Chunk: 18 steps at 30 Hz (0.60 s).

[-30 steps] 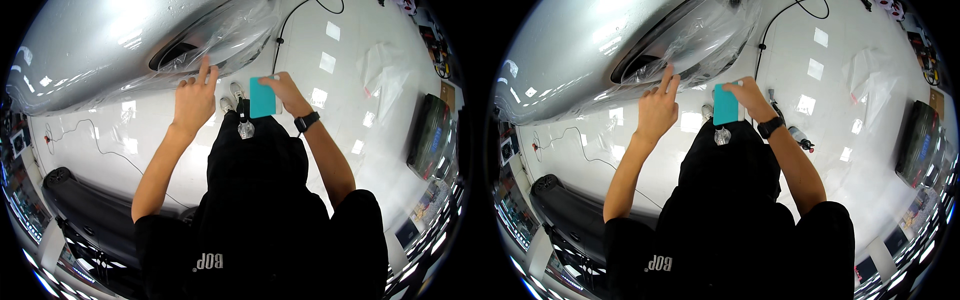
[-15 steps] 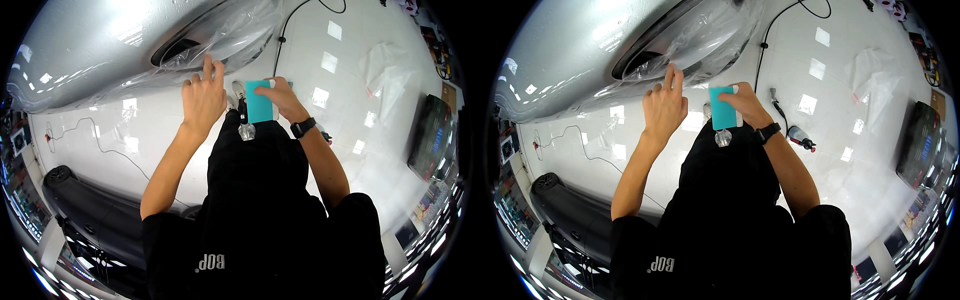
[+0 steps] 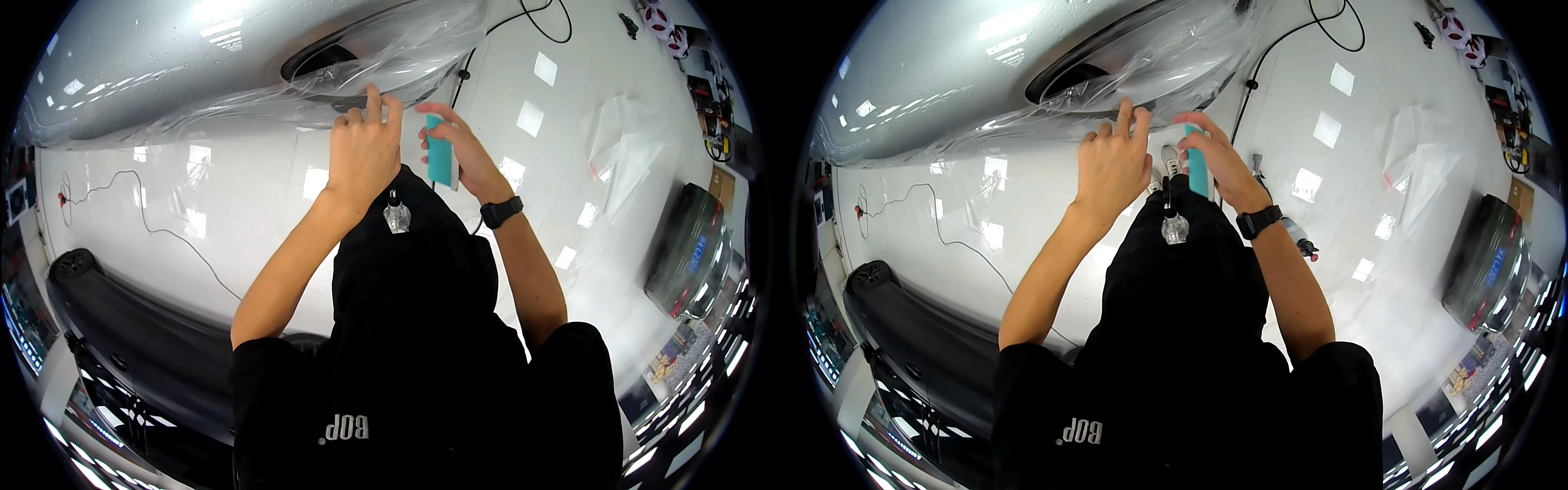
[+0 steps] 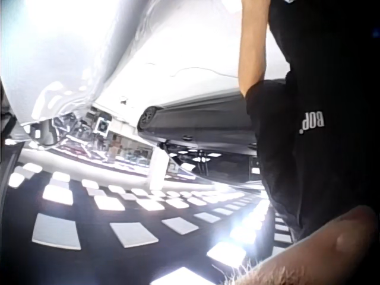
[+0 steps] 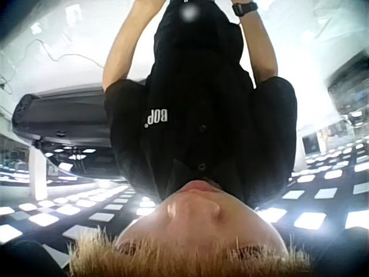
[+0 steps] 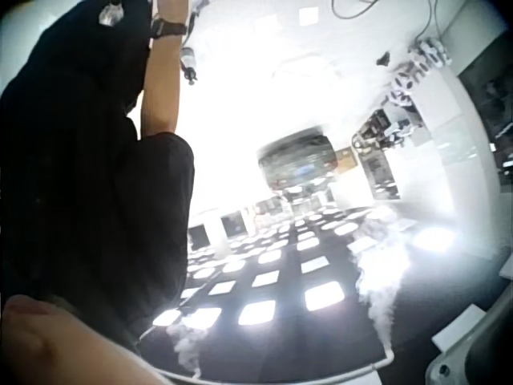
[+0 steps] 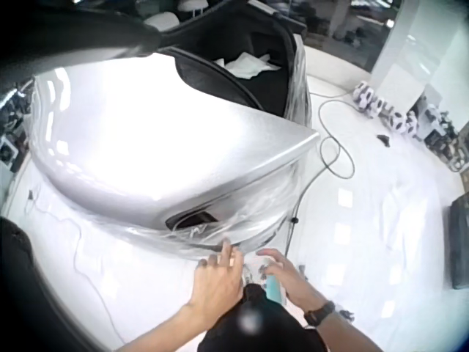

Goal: The person applies a clear protective film to the rear bumper of a silver car. They use a teal squeegee to smooth the film, remove air bubbles, and tuck the edges into the bumper's contours and seams. The process involves careful manipulation of the film to ensure a tight fit around the vehicle's curves.

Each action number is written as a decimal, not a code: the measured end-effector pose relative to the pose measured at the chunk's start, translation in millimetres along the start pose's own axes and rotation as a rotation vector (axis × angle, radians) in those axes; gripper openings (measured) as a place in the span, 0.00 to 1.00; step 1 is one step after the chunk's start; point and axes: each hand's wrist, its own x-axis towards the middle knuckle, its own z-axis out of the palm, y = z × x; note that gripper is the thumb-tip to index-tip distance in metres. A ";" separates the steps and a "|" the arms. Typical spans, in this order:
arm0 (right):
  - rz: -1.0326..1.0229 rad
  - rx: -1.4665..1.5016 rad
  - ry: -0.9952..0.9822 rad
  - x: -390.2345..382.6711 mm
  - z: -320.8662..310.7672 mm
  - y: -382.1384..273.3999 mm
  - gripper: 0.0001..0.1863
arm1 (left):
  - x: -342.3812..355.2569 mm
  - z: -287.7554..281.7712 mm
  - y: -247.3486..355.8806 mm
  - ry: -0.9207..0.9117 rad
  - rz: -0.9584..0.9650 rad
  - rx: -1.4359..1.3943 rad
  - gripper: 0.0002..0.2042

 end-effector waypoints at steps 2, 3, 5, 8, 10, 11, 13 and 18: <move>-0.262 -0.216 0.098 7.0 -0.4 5.2 0.22 | -4.6 -2.4 3.1 0.005 -0.015 -0.023 0.27; -0.393 -0.322 0.142 11.0 1.8 4.9 0.22 | -7.9 -0.4 1.5 0.033 -0.021 -0.040 0.27; -0.698 -0.697 0.212 20.5 8.2 -2.2 0.19 | -15.0 5.7 -2.6 0.089 -0.032 -0.075 0.26; -1.023 -1.097 0.280 33.4 22.6 -17.8 0.15 | -19.4 4.5 2.4 0.048 -0.084 -0.091 0.25; -1.131 -1.259 0.295 41.5 28.4 -23.5 0.14 | -20.2 7.5 5.1 0.068 -0.095 -0.101 0.22; -1.149 -1.313 0.290 45.0 30.8 -25.4 0.13 | -21.0 9.7 6.1 0.078 -0.102 -0.107 0.21; -1.173 -1.395 0.275 51.2 36.8 -27.9 0.13 | -24.0 16.6 4.2 0.112 -0.109 -0.128 0.22; -1.215 -1.439 0.252 62.1 48.5 -24.2 0.14 | -30.3 25.2 -2.4 0.155 -0.100 -0.127 0.23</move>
